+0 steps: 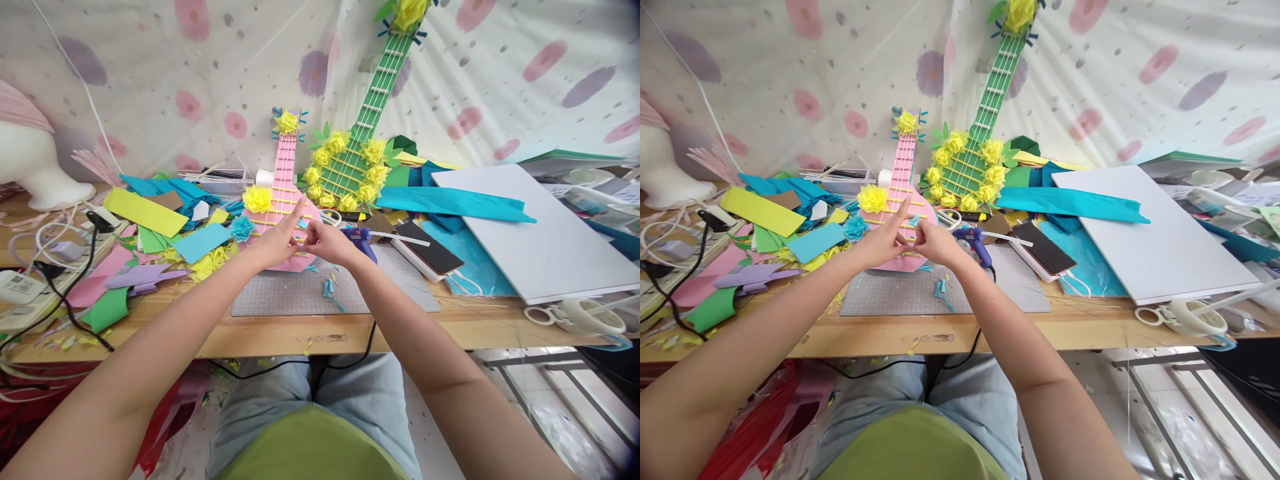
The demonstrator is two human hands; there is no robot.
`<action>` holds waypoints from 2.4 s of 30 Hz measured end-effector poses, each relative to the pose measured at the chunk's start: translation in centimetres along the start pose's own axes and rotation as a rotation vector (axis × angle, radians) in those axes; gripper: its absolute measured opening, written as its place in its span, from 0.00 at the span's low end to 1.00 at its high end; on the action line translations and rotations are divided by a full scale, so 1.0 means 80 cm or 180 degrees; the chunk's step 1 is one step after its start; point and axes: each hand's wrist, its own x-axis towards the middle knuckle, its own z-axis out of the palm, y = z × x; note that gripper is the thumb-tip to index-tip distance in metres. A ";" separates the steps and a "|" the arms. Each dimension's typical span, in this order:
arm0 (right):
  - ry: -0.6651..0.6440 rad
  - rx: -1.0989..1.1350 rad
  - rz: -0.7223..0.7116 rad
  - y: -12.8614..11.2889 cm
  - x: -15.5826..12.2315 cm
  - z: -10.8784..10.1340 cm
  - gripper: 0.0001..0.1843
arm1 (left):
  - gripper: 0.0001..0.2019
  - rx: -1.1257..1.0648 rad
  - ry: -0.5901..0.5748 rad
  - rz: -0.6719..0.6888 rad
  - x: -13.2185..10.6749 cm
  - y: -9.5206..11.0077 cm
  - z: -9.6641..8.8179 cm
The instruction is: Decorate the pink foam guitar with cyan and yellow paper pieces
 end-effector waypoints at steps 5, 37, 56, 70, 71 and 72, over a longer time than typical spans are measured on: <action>0.0491 0.0998 0.0299 0.013 0.007 0.011 0.16 | 0.52 -0.1024 0.0544 -0.1062 -0.005 0.007 0.000; 0.0676 0.0713 0.0644 -0.031 0.066 0.031 0.01 | 0.14 0.1311 0.0251 -0.1031 0.000 -0.031 -0.107; 0.0795 0.0297 0.0954 -0.047 0.086 0.064 0.09 | 0.10 0.2437 -0.0198 -0.1042 -0.002 -0.034 -0.094; 0.0544 -0.0533 0.0699 -0.074 0.104 0.095 0.11 | 0.09 0.1804 0.0211 -0.1166 -0.020 -0.038 -0.102; 0.0523 -0.0563 0.0695 -0.075 0.106 0.096 0.11 | 0.09 0.1781 0.0214 -0.1161 -0.021 -0.038 -0.102; 0.0507 -0.0588 0.0686 -0.075 0.107 0.096 0.11 | 0.09 0.1762 0.0216 -0.1159 -0.022 -0.039 -0.103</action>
